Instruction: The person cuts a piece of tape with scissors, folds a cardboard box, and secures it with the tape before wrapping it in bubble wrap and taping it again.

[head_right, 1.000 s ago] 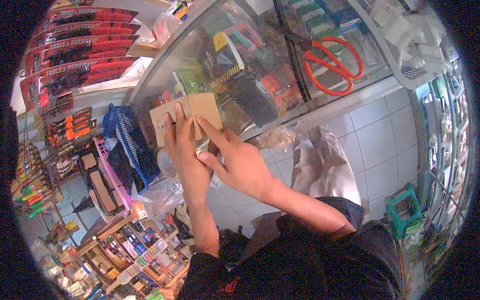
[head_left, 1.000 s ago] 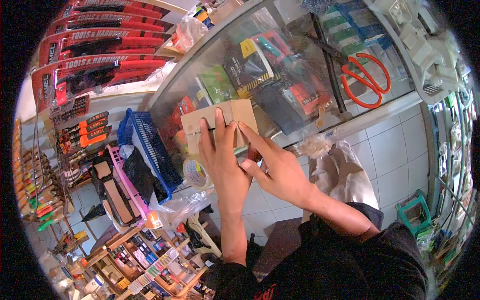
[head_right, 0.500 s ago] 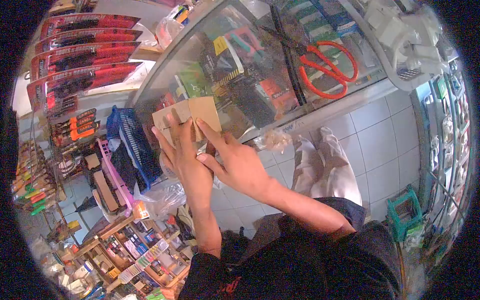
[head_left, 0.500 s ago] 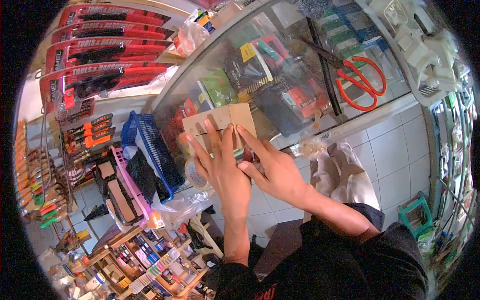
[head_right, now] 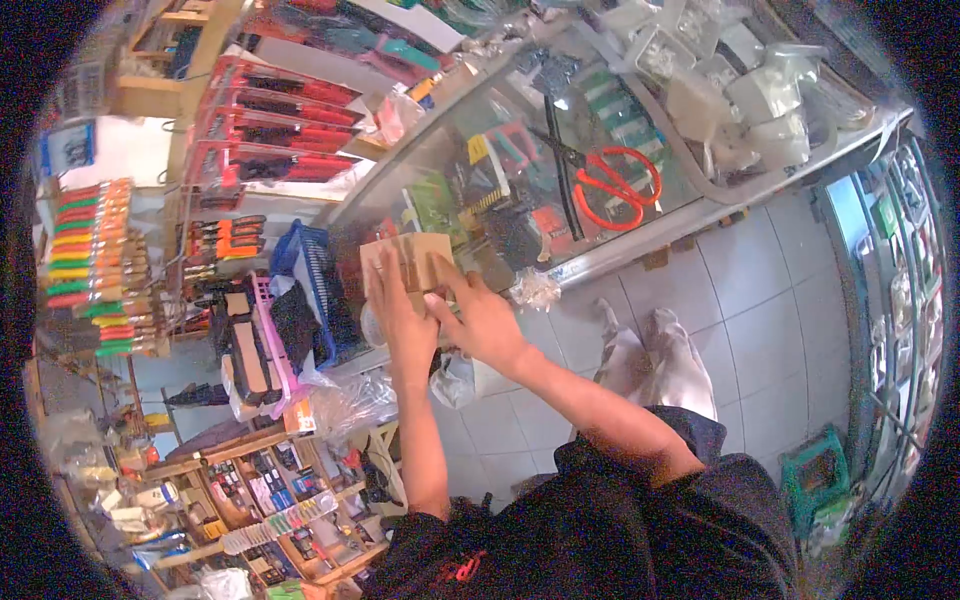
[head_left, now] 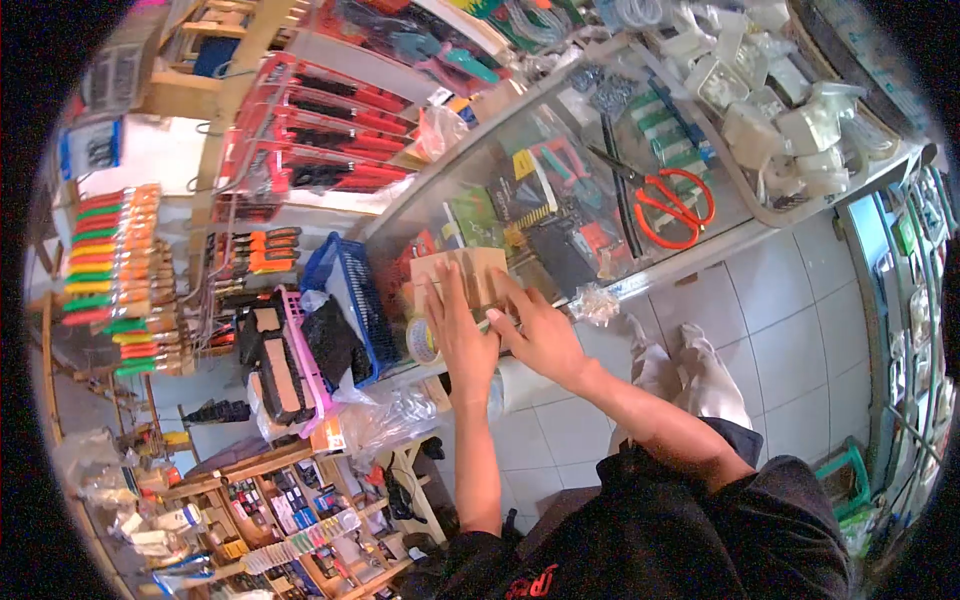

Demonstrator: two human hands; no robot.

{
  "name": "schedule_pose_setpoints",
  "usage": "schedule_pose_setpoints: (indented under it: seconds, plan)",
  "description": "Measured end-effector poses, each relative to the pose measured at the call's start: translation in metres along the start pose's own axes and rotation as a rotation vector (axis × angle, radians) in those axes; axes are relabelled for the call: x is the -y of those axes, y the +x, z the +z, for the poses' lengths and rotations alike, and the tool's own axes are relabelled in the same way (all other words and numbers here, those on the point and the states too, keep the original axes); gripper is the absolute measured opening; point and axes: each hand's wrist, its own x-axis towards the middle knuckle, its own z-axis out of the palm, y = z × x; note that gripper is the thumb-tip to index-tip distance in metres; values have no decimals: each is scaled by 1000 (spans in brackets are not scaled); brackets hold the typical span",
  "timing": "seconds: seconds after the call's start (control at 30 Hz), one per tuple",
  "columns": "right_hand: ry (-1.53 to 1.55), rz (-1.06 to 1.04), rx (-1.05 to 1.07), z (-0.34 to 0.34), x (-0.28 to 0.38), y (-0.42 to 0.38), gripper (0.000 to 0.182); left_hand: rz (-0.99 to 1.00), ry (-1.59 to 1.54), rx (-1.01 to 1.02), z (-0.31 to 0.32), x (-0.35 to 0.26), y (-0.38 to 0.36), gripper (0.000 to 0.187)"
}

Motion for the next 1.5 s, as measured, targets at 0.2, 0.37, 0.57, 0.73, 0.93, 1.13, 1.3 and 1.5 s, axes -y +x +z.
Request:
schedule_pose_setpoints:
  seconds: [0.2,0.37,0.57,0.73,0.93,1.13,1.3,1.5]
  plan:
    - [-33,22,131,-6,6,2,62,132,-143,-96,23,23,-5,58]
    - [-46,2,158,-5,10,1,63,115,-300,-185,34,26,-7,54]
    - [-75,2,163,-3,5,3,63,136,-234,-174,36,31,-5,45]
    - [-71,29,192,-6,13,1,65,129,-208,-170,31,28,-8,47]
    - [-68,-11,147,-2,7,-1,70,117,-268,-214,36,19,-6,52]
    - [-114,-59,150,-1,4,2,72,159,-205,-188,33,29,-8,48]
    - [-133,-60,193,1,-4,2,72,177,-169,-205,34,29,-9,49]
    - [-110,-36,469,-59,25,-41,72,188,121,-68,-4,32,-14,77]
